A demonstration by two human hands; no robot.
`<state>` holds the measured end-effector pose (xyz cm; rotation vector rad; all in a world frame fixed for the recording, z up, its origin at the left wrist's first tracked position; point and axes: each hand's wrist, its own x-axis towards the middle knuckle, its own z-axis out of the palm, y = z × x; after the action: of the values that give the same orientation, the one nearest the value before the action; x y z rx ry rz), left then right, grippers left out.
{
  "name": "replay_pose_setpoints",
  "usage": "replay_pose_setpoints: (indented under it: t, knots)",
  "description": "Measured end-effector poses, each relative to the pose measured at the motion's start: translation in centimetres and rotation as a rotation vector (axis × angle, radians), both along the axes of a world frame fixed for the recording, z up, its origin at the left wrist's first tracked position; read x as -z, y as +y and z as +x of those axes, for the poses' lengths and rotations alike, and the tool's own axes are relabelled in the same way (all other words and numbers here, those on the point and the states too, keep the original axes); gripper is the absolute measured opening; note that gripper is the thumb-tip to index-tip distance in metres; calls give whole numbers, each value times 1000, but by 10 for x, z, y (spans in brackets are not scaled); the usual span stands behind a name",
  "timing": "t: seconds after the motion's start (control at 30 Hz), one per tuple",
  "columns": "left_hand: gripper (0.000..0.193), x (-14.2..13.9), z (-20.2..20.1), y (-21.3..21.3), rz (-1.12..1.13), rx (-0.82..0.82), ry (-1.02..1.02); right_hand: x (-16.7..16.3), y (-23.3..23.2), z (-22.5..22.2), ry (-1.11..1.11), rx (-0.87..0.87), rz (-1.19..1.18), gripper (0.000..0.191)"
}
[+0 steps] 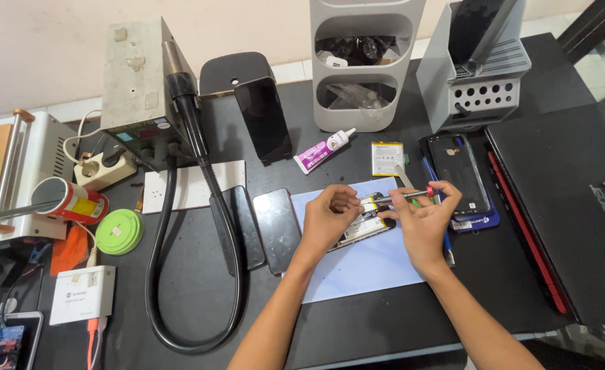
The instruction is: The person disassembles a smartphone by removing the back cover and unscrewing internal components. They use a screwdriver to remove screws from the motherboard area and set aside the back cover and screws. The phone remains open with the battery and motherboard exposed at the end.
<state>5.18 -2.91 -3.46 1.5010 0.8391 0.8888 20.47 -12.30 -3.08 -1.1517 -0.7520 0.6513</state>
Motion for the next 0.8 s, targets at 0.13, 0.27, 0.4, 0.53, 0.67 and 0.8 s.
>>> replay_pose_setpoints:
  t: [0.13, 0.27, 0.4, 0.53, 0.67, 0.8]
  knots:
    - [28, 0, -1, -1, 15, -1, 31, 0, -1, 1, -35, 3, -13, 54]
    - [29, 0, -1, -1, 18, -5, 28, -1, -1, 2, -60, 19, -5, 54]
    - [29, 0, -1, -1, 21, -13, 53, 1, -1, 1, -77, 11, 21, 55]
    - [28, 1, 0, -2, 32, 0, 27, 3, -2, 0, -111, 7, 42, 55]
    - [27, 2, -1, -2, 35, 6, 43, 2, -3, -1, -146, 18, 37, 54]
    - [27, 2, 0, -2, 29, 7, 54, 0, -3, -4, -180, 10, 48, 53]
